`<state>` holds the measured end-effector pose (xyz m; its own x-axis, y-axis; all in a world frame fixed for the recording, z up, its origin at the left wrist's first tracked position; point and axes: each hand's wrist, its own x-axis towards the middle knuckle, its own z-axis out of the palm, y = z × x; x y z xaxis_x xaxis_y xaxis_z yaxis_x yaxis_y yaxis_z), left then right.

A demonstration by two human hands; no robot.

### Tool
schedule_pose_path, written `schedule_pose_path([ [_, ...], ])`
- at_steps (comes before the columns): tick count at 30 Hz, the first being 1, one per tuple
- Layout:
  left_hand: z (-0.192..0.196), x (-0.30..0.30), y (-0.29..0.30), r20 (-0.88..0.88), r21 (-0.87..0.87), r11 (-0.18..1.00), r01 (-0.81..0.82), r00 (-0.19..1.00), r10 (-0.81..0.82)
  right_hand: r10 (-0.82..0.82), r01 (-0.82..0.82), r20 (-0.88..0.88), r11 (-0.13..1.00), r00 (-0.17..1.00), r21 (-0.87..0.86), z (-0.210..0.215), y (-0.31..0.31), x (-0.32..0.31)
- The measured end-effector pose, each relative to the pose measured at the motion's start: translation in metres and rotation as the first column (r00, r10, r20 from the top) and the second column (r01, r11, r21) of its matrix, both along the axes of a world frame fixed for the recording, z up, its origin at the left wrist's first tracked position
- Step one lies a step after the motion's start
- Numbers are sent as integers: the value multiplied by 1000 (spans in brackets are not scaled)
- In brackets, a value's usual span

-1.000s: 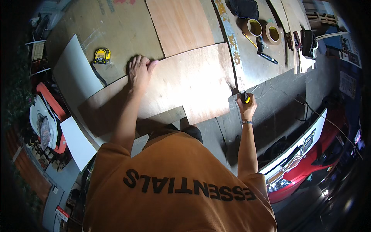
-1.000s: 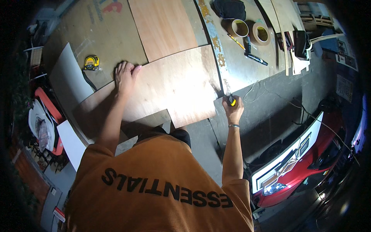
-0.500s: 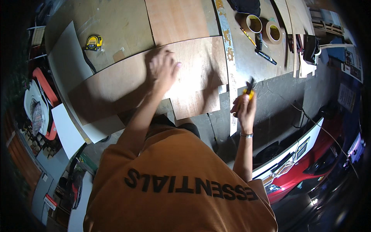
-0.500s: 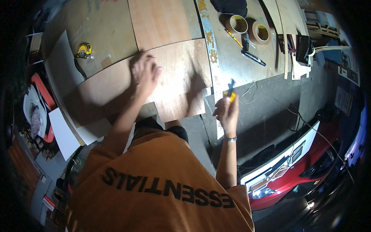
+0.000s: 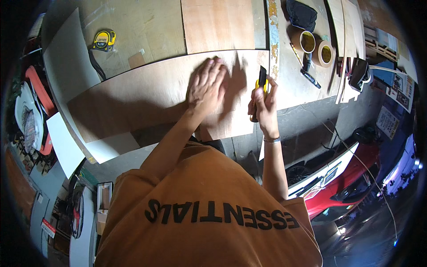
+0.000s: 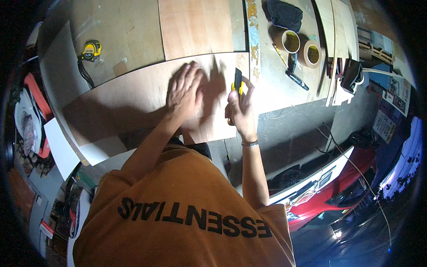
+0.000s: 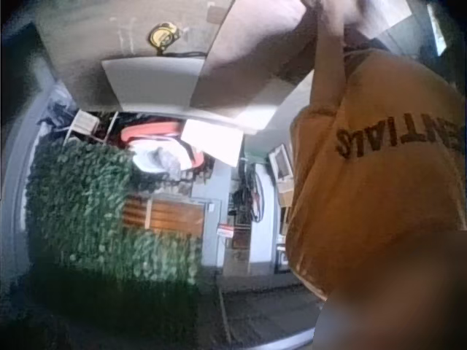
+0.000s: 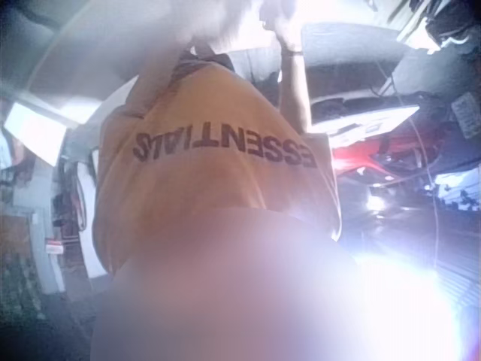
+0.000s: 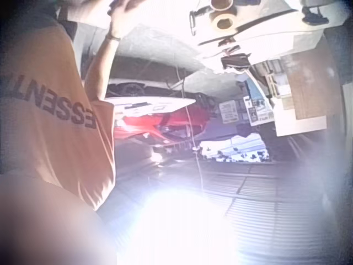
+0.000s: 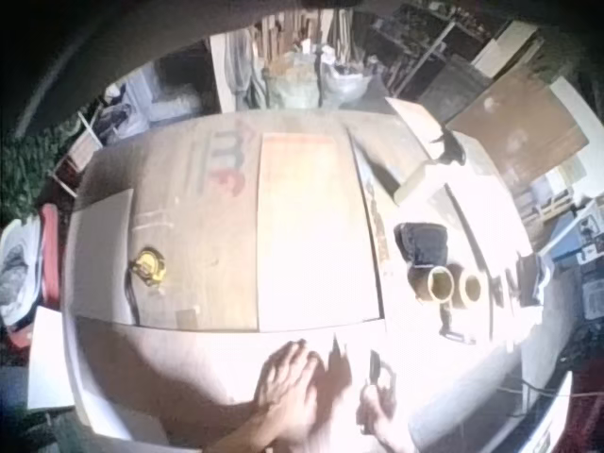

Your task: The person measures a sheet of plywood with a tape measure, marks cut lines with a pencil, and uses a utility knife and straightedge to score and separate the sheet into smaller pieces. The process is repeated multiple times to produce several cut sections.

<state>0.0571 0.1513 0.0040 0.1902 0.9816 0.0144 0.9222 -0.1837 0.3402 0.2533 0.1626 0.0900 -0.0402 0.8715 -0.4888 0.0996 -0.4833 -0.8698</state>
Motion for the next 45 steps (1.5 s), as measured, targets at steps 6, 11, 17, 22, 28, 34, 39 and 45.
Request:
schedule_pose_path([
  [6, 3, 2, 5, 29, -15, 1000, -10, 1000, 10, 186, -489, 782, 856, 594, 168, -39, 55, -29],
  [11, -2, 3, 5, 27, -26, 1000, -2, 1000, 2, 226, -469, 863, 883, 452, 15, -50, 67, -50],
  [17, -3, 4, 6, 75, -44, 999, -9, 997, 12, 231, -484, 878, 875, 419, 1, -49, 73, -57],
  [22, -2, 5, 5, 58, -62, 998, -11, 998, 15, 266, -513, 882, 858, 389, -32, -51, 72, -57],
  [28, -2, 5, 4, 0, -62, 998, -1, 1000, 1, 256, -489, 889, 871, 379, -42, -50, 69, -60],
  [34, -2, 5, 3, -31, -69, 998, -4, 1000, 2, 201, -505, 901, 863, 384, 23, -53, 68, -59],
  [39, -1, 5, 3, -53, -86, 996, 7, 999, -12, 205, -502, 894, 864, 399, 26, -54, 67, -58],
  [45, -4, 5, 6, 90, -18, 999, -43, 995, 44, 259, -504, 898, 862, 355, -50, -49, 72, -60],
])
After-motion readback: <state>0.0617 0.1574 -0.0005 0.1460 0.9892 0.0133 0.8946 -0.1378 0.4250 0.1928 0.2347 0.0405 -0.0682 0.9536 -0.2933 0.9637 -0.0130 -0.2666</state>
